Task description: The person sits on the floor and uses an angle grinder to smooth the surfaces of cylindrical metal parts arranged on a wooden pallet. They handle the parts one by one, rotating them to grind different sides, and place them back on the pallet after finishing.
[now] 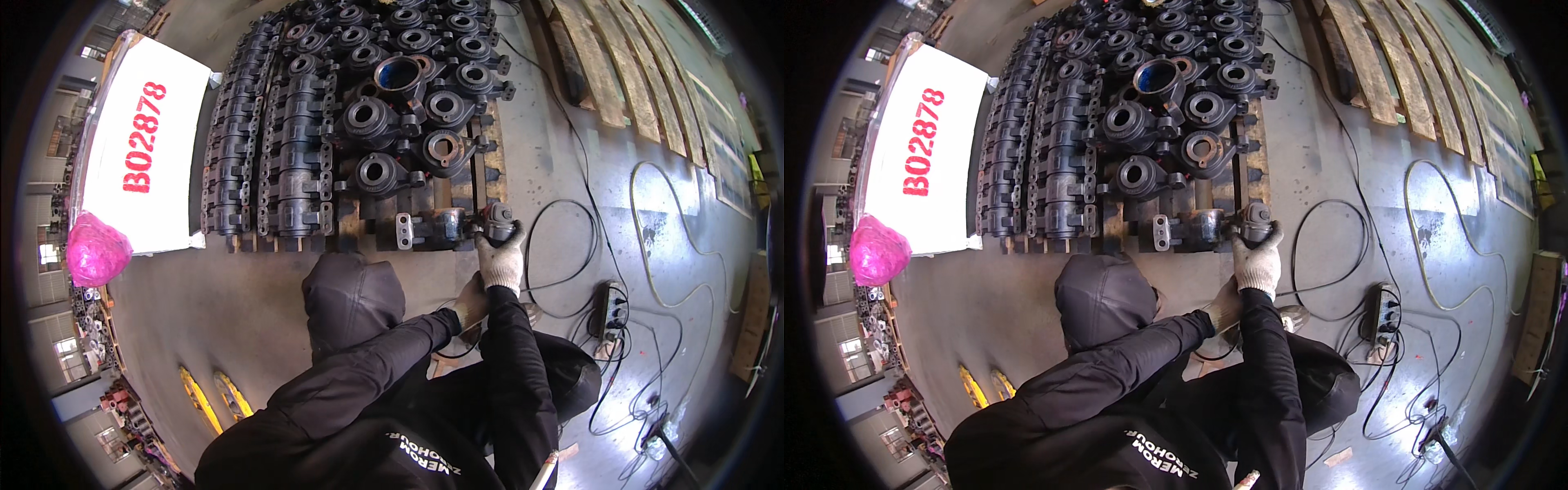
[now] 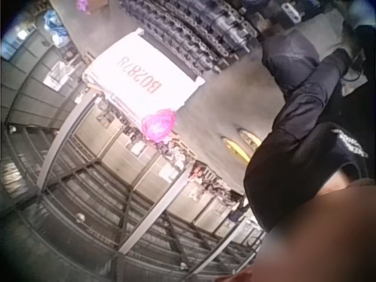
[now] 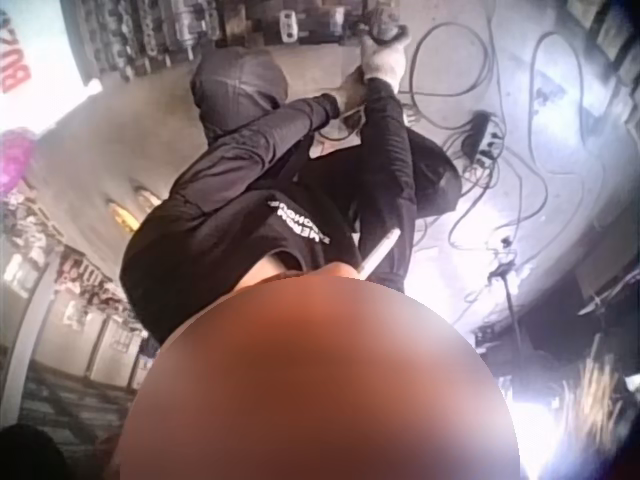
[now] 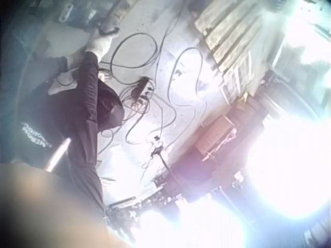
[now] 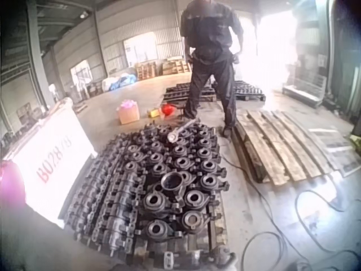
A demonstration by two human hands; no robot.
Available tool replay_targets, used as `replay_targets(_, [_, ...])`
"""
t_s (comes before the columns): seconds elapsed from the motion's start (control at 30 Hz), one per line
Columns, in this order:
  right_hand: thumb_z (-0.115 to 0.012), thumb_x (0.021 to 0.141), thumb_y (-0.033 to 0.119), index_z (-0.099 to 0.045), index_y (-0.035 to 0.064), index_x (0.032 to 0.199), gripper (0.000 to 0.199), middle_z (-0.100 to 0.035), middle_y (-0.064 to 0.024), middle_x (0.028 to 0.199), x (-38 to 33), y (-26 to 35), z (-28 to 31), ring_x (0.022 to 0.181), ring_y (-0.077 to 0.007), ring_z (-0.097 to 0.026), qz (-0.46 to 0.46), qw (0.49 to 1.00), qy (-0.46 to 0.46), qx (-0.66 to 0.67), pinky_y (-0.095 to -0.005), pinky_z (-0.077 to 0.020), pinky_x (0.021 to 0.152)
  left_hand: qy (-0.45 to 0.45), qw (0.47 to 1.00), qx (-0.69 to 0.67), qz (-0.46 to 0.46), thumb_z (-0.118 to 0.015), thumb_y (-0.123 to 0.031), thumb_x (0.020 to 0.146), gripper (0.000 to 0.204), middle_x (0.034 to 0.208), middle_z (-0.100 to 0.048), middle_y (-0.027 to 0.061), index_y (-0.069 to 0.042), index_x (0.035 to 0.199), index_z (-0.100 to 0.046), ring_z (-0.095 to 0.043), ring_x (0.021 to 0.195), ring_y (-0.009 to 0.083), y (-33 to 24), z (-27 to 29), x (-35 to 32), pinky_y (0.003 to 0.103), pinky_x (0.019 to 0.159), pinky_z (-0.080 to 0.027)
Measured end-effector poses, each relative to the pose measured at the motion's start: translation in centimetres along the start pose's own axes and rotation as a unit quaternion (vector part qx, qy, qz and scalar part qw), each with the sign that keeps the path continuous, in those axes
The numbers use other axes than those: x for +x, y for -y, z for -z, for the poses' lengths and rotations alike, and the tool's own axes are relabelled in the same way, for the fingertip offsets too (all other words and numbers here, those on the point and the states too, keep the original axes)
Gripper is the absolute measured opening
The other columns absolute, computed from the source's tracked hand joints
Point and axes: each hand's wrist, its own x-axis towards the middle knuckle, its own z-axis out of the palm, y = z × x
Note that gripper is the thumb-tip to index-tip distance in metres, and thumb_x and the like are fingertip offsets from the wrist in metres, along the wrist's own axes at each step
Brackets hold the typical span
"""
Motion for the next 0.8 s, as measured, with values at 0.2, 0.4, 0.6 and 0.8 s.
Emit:
replay_targets(0.2, [-0.083,0.082,0.039,-0.032,0.0069,0.152,0.093,-0.07,-0.0306,0.118,-1.4,0.2,0.5,0.11,-0.0461,-0.069,-0.009,0.999,0.006,0.046,-0.0481,-0.0544,0.095,-0.002,0.998,0.061,0.016,-0.075,-0.033,0.091,0.059,0.128,-0.062,0.0295,0.006,0.126,-0.048,-0.063,0.123,0.0391,0.3,0.0,-1.6,0.044,0.1,-0.05])
replay_targets(0.4, [-0.083,0.082,0.042,-0.033,0.0074,0.151,0.092,-0.07,-0.0318,0.118,-1.7,-0.1,-0.2,0.11,-0.0472,-0.069,0.044,0.998,0.041,0.012,-0.0499,-0.0551,0.094,-0.034,0.999,-0.016,0.011,-0.067,-0.033,0.097,0.053,0.124,-0.061,0.0237,0.005,0.128,-0.048,-0.059,0.122,0.0374,-0.3,-0.2,-3.0,0.041,0.103,-0.046])
replay_targets(0.6, [-0.082,0.082,0.043,-0.033,0.0071,0.15,0.091,-0.069,-0.0324,0.118,-1.6,0.7,-0.3,0.11,-0.0486,-0.068,0.034,0.998,0.043,0.016,-0.0506,-0.0546,0.094,-0.02,0.999,0.048,-0.008,-0.063,-0.031,0.1,0.047,0.119,-0.061,0.0223,0.004,0.127,-0.048,-0.061,0.114,0.037,-1.0,0.2,-2.7,0.039,0.098,-0.048])
replay_targets(0.8, [-0.083,0.082,0.042,-0.034,0.0074,0.15,0.091,-0.068,-0.0334,0.12,-1.3,0.5,-0.1,0.113,-0.0492,-0.067,0.022,0.998,0.037,0.038,-0.0504,-0.0537,0.096,0.006,0.992,0.125,0.033,-0.071,-0.032,0.095,0.052,0.115,-0.065,0.024,0.007,0.122,-0.051,-0.064,0.115,0.037,-1.1,0.4,-2.0,0.04,0.097,-0.051])
